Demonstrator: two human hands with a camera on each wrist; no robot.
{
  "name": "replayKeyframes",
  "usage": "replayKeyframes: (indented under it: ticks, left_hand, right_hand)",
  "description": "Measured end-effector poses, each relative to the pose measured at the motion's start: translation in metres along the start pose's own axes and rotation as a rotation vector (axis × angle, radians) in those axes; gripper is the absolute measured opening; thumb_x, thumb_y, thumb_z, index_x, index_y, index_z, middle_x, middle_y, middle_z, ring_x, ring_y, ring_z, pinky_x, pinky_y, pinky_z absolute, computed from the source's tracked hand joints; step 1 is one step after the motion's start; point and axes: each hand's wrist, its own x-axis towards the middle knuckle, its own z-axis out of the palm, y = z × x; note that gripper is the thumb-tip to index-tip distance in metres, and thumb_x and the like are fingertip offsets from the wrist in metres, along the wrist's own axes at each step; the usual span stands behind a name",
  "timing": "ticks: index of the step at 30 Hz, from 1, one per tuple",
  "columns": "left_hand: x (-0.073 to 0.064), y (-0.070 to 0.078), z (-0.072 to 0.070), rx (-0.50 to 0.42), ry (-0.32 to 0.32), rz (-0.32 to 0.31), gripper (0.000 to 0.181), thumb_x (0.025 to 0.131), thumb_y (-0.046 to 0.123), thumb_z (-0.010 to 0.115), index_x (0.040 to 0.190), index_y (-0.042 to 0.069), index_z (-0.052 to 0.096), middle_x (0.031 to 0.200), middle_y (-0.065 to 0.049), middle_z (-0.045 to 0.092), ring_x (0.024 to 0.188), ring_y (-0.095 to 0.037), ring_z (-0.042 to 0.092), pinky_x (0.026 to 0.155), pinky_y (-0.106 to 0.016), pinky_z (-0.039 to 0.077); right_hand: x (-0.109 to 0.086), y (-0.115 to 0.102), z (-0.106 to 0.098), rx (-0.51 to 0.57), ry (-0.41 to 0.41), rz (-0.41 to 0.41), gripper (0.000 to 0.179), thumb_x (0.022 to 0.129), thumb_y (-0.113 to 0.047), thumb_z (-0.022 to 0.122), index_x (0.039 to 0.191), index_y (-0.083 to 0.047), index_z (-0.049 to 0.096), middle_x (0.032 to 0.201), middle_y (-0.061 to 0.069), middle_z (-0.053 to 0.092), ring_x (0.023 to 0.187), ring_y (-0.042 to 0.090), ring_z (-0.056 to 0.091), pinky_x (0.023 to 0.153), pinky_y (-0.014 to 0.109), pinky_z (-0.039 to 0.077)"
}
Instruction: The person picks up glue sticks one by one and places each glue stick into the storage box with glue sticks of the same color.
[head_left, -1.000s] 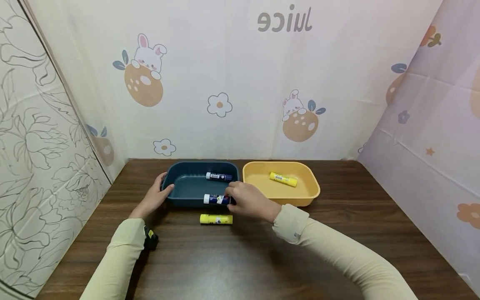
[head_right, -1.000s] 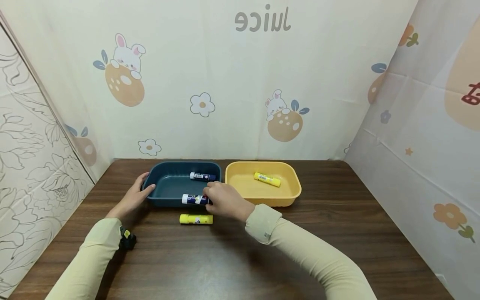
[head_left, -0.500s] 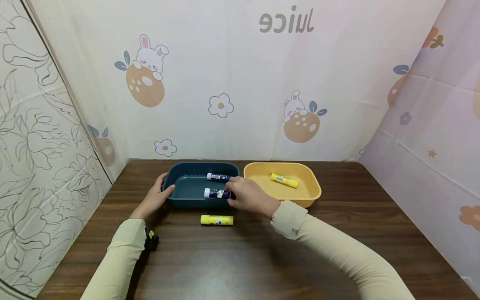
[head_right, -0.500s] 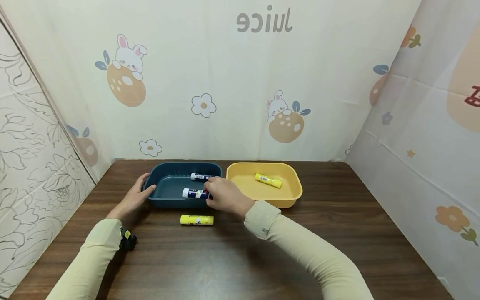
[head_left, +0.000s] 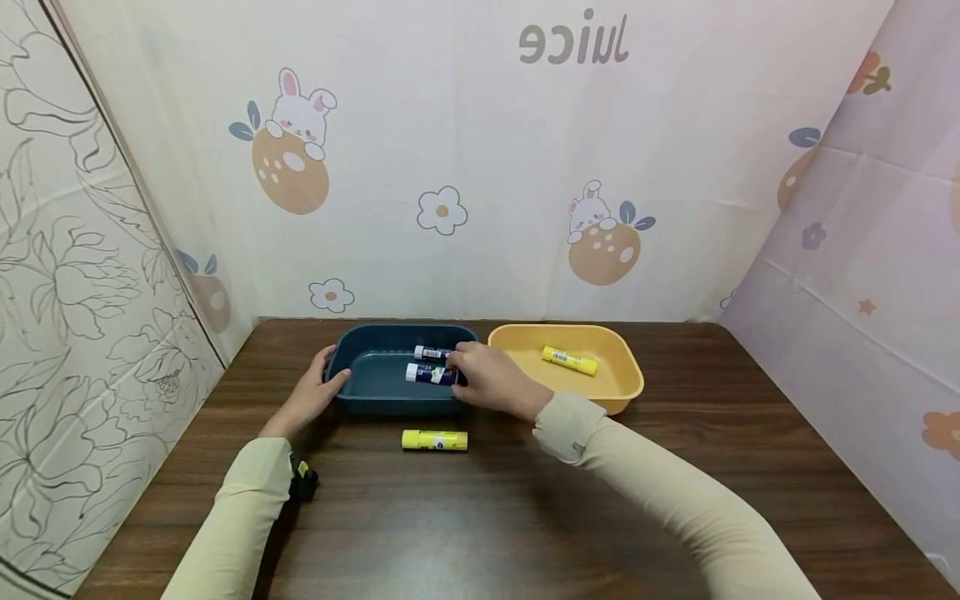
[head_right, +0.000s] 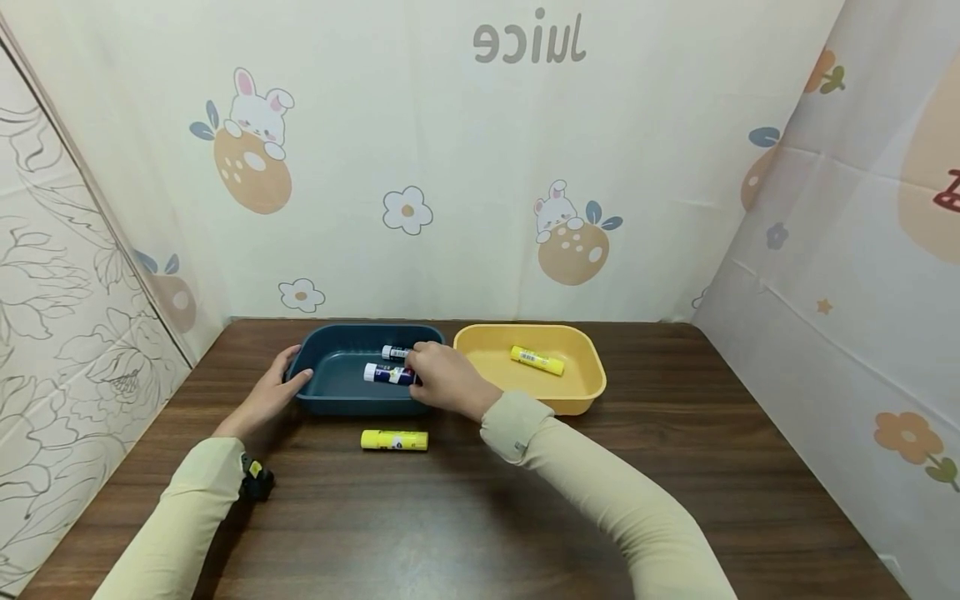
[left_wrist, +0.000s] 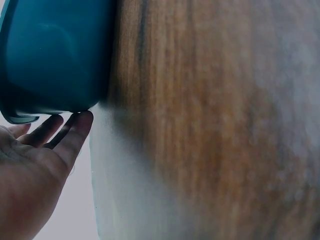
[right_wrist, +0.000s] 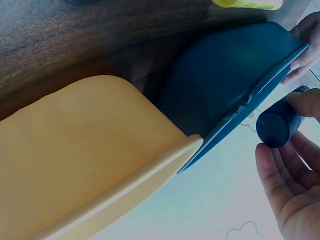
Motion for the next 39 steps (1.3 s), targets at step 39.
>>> replayKeyframes:
  ticks: [39]
  left_hand:
    - [0.0, -0.001, 0.0, 0.008, 0.016, 0.027, 0.067, 0.103, 0.03, 0.043, 0.15, -0.002, 0.008, 0.149, -0.034, 0.017, 0.134, -0.048, 0.023, 0.105, -0.06, 0.023]
  right_hand:
    - [0.048, 0.016, 0.02, -0.044, -0.066, 0.075, 0.029, 0.084, -0.019, 0.074, 0.109, -0.006, 0.07, 0.099, 0.006, 0.064, 0.085, 0.015, 0.057, 0.077, 0.027, 0.052]
